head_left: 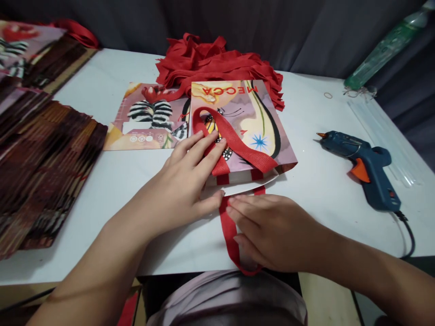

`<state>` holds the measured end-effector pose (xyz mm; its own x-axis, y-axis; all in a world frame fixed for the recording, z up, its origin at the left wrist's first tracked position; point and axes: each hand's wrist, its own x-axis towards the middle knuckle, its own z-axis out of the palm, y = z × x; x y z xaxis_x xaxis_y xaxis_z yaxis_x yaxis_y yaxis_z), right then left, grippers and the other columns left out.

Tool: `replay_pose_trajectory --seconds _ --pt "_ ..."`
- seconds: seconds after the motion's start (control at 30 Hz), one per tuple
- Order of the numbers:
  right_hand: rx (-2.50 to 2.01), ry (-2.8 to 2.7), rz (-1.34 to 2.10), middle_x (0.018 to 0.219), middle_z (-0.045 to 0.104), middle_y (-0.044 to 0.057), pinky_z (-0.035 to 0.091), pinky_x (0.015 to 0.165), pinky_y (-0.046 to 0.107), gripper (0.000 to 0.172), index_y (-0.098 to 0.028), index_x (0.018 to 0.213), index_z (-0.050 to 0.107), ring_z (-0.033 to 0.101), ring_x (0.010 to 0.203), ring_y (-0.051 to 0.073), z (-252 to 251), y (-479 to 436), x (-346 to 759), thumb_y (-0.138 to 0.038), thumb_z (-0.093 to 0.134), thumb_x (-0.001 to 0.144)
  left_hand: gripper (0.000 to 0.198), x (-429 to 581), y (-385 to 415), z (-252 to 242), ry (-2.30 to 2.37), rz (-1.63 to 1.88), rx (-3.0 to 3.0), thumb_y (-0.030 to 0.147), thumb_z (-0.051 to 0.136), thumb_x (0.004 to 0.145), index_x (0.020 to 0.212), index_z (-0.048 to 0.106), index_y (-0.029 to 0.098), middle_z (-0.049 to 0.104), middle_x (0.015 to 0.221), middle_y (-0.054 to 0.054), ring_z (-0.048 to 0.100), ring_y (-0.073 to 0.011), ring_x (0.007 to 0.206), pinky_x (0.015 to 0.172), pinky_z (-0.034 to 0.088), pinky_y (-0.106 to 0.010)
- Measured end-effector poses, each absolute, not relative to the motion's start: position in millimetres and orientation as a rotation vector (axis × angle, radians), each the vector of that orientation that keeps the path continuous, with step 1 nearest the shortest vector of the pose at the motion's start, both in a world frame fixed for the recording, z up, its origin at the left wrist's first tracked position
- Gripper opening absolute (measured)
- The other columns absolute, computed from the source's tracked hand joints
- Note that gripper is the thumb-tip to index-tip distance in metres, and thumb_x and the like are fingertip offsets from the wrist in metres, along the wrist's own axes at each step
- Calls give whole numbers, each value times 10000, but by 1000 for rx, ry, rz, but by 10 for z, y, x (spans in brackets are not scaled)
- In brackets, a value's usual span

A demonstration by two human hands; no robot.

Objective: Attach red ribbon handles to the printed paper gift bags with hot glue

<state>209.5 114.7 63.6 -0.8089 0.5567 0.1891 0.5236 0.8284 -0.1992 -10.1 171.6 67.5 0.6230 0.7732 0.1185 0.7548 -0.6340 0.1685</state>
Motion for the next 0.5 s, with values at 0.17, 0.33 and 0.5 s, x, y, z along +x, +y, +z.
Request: replay_pose_trajectory --seconds 0.17,0.33,0.5 --pt "-931 -2841 358 1185 670 185 515 858 393 454 -16 1261 584 651 1002 260 612 1237 1944 -325 406 979 810 -96 1713 674 1291 285 2741 385 529 843 1532 146 198 239 1573 -124 177 -383 1438 1126 285 -572" --pt "-937 -2842 379 1209 664 176 515 859 377 462 -9 1271 576 655 1004 249 567 1244 1949 -326 394 989 780 -92 1705 680 1284 287 2758 395 521 854 1521 189 165 249 1567 -141 186 -378 1435 1114 311 -562" --pt "-870 -2784 269 1281 624 182 455 1002 416 455 -7 1270 580 576 1178 286 618 1141 2124 -294 362 993 797 -95 1707 680 1274 304 2756 480 518 868 1522 189 164 258 1564 -147 195 -373 1436 1116 308 -561"
